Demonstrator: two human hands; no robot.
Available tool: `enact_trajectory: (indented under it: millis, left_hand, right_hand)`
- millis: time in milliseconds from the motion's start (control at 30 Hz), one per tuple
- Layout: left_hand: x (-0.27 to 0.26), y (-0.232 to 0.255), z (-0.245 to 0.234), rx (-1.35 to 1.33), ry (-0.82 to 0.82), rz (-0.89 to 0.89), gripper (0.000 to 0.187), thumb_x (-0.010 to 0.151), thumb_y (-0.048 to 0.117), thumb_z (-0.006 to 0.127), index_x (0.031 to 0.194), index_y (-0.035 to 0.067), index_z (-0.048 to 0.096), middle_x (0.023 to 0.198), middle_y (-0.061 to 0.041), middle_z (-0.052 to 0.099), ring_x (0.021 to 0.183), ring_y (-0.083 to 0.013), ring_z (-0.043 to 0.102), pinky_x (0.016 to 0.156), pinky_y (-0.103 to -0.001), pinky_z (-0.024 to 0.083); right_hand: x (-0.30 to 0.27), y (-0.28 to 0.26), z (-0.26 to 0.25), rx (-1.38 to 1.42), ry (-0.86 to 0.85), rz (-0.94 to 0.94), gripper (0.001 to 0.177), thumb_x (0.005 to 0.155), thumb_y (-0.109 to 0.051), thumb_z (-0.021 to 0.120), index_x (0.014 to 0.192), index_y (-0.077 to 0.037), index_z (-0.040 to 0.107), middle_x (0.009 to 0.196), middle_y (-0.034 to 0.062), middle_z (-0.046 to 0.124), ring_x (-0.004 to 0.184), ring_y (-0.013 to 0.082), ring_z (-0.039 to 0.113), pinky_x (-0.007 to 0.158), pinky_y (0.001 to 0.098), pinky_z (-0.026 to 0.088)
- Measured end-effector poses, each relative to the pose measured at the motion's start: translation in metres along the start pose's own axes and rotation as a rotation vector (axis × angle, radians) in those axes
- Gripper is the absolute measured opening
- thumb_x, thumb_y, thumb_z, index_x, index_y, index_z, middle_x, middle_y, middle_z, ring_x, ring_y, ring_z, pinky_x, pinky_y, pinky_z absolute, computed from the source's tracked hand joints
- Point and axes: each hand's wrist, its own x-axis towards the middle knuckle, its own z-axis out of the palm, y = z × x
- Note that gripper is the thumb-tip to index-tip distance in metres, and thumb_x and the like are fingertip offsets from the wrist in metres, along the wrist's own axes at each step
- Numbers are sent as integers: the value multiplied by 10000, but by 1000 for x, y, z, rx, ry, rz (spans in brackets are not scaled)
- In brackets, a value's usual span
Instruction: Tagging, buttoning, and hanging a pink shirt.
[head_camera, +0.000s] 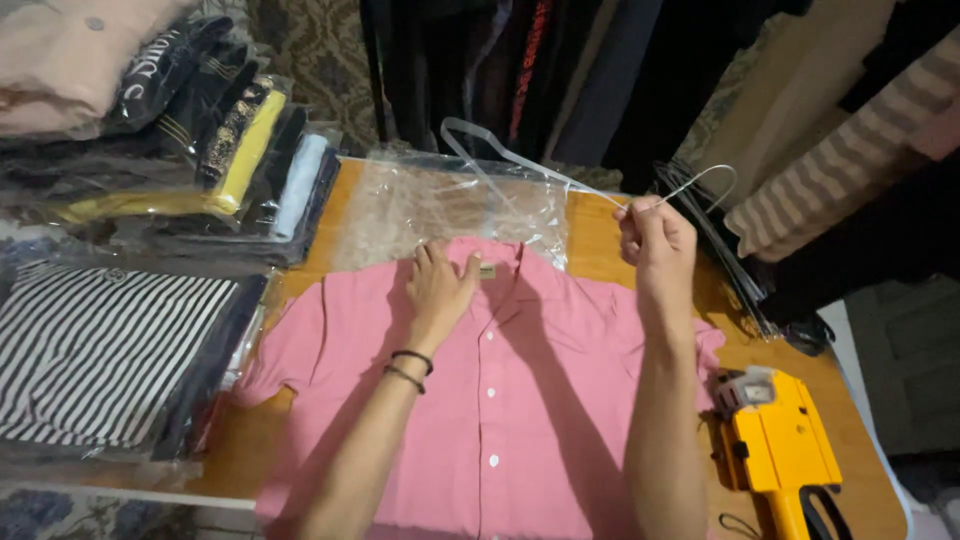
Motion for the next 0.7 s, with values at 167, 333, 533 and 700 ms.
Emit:
enact_trajectory:
  millis: [167,333,533,700]
  left_hand:
    - [27,-40,57,268,-158,-127,716,796,460,748,1250,-21,473,1244,-258,562,1133,-427,602,833,-536,544]
    - [50,-62,70,339,-270,-100,653,780,338,743,1260,-34,503,1091,-249,678,1005,-407,690,819,-520,555]
    - [56,31,-49,165,-392,-64,331,865,297,689,1069,39,666,933,-213,747,903,-401,724,814,-511,541]
    - [53,71,-101,-23,-532,-84,251,870,289,647,1012,91,708,890,-146,771,856,-333,752,802,-432,558]
  right_hand:
    - [17,30,28,653,-31,115,211,1070,-259,542,986,-68,579,772,-19,466,635,87,394,600,261,347]
    - [25,51,39,831,-35,156,204,1073,-278,552,1011,-83,556,806,-20,442,689,102,392,661,274,359]
    - [23,56,32,918,-37,138,200,1089,-299,560,1024,-110,557,852,-26,455,746,106,403,728,282,371]
    - [23,52,36,1022,-51,101,195,1104,-303,549,1026,-124,555,867,-39,458,753,98,398,742,277,366]
